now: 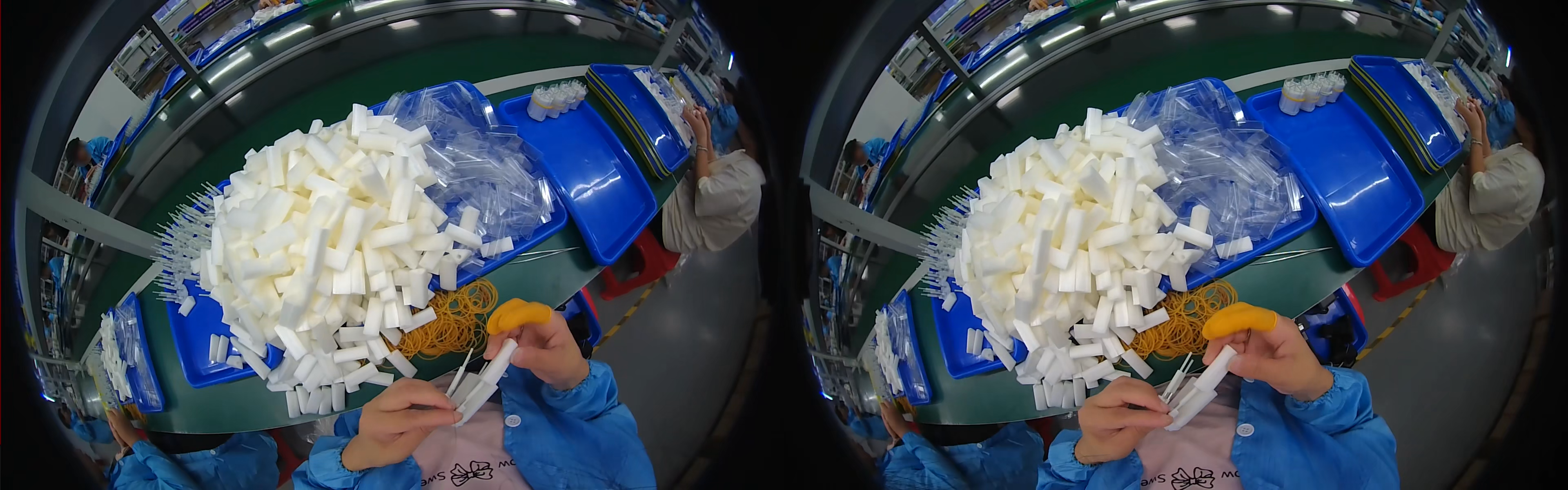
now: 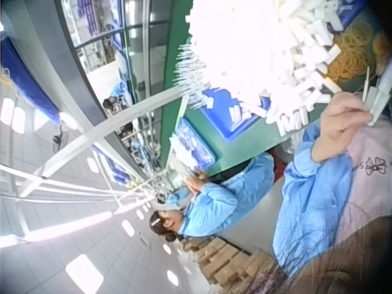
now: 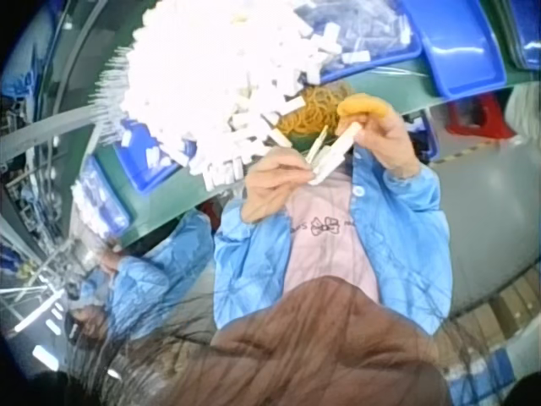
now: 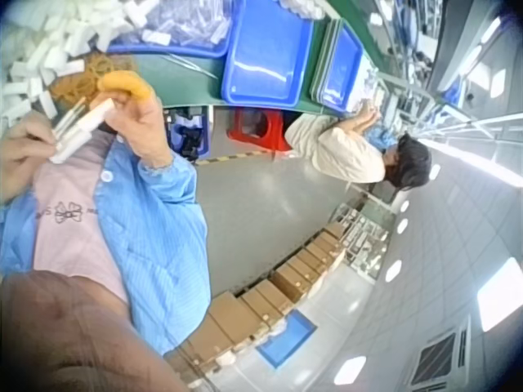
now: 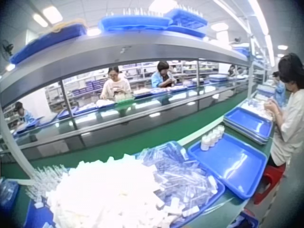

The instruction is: The person assembles cotton swabs by inserting white cotton tips into plastic sticks. They gather the sticks into a bundle, secure them with a rubber band, and trim the protruding ends with scissors. The process is repeated for multiple batches of swabs.

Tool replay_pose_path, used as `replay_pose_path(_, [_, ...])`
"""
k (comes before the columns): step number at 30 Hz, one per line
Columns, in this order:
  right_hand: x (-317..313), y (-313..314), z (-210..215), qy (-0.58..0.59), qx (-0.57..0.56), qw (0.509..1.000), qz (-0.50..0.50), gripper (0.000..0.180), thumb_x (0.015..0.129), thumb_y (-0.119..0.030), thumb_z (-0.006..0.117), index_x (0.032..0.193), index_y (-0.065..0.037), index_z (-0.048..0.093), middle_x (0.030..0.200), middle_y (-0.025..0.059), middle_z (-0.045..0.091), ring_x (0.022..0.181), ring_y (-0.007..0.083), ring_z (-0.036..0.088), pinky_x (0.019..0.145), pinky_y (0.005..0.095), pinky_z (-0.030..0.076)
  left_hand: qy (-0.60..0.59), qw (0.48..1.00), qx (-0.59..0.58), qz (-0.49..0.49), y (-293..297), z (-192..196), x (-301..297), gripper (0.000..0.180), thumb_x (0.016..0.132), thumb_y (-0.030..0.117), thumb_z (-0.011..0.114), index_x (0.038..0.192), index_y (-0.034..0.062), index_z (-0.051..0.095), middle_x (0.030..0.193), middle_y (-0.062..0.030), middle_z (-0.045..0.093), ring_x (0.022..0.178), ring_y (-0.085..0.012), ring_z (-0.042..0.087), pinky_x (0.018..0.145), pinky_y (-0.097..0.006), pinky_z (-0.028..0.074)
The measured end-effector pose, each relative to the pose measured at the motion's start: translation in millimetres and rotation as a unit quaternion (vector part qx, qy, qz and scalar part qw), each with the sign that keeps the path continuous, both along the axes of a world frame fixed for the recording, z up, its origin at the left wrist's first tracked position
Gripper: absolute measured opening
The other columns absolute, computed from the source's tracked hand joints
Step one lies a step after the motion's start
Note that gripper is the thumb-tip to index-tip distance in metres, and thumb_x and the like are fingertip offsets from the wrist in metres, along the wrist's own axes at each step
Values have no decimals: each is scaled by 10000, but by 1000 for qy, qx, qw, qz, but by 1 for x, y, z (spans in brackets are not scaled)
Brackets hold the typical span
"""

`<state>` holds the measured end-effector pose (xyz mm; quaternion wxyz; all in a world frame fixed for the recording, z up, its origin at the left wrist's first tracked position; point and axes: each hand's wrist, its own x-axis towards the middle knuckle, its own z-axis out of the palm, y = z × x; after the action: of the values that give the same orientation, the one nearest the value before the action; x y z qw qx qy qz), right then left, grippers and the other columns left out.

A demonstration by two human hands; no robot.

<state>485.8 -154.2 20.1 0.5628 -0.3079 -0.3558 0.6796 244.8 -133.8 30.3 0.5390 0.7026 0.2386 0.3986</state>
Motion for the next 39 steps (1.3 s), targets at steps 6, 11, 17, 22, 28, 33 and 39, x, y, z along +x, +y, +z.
replay_pose_path(6, [14,-4,-8,-62,-24,997,47,276,830,32,601,1106,27,594,1073,121,612,986,176,590,820,275,460,99,986,130,11,2,9,0,295,592,-110,701,829,62,734,900,-63,650,808,-202,609,688,-285,492])
replay_pose_path(11, [4,-8,0,-97,18,995,19,194,829,6,632,1023,12,647,1051,110,636,952,191,606,792,280,468,98,989,112,19,0,10,3,289,631,-61,739,893,57,716,905,-78,650,833,-212,619,716,-295,509])
replay_pose_path(17, [-3,0,14,-262,138,951,90,187,800,-33,675,987,-24,674,971,92,664,910,205,631,797,303,483,121,992,5,38,-2,12,3,255,685,-7,746,931,32,691,896,-122,651,826,-234,625,735,-309,510])
replay_pose_path(22, [29,46,0,-538,144,794,-243,162,763,-87,667,913,-27,678,887,98,654,835,249,607,748,328,460,99,985,-107,93,-5,6,-1,220,705,-3,736,917,-6,676,889,-136,647,800,-214,615,708,-288,484])
replay_pose_path(28, [38,75,-20,-749,182,574,-278,223,721,-238,712,899,-110,678,879,44,573,824,238,495,701,359,336,42,983,-131,120,-7,4,-3,214,714,-20,728,919,-20,669,897,-128,645,792,-180,603,715,-270,471])
replay_pose_path(33, [39,74,-15,-736,176,611,-233,186,737,-233,697,854,-98,645,864,55,581,819,236,511,708,364,338,34,987,-122,102,-5,-1,-8,251,723,-31,730,966,-16,670,926,-125,644,799,-172,607,710,-254,486])
replay_pose_path(39, [38,62,-9,-725,113,639,-232,167,762,-146,684,901,-72,627,785,83,591,668,234,524,649,357,369,25,986,-125,104,-5,-3,-8,243,731,-36,723,966,-23,662,941,-127,639,820,-174,605,726,-258,485])
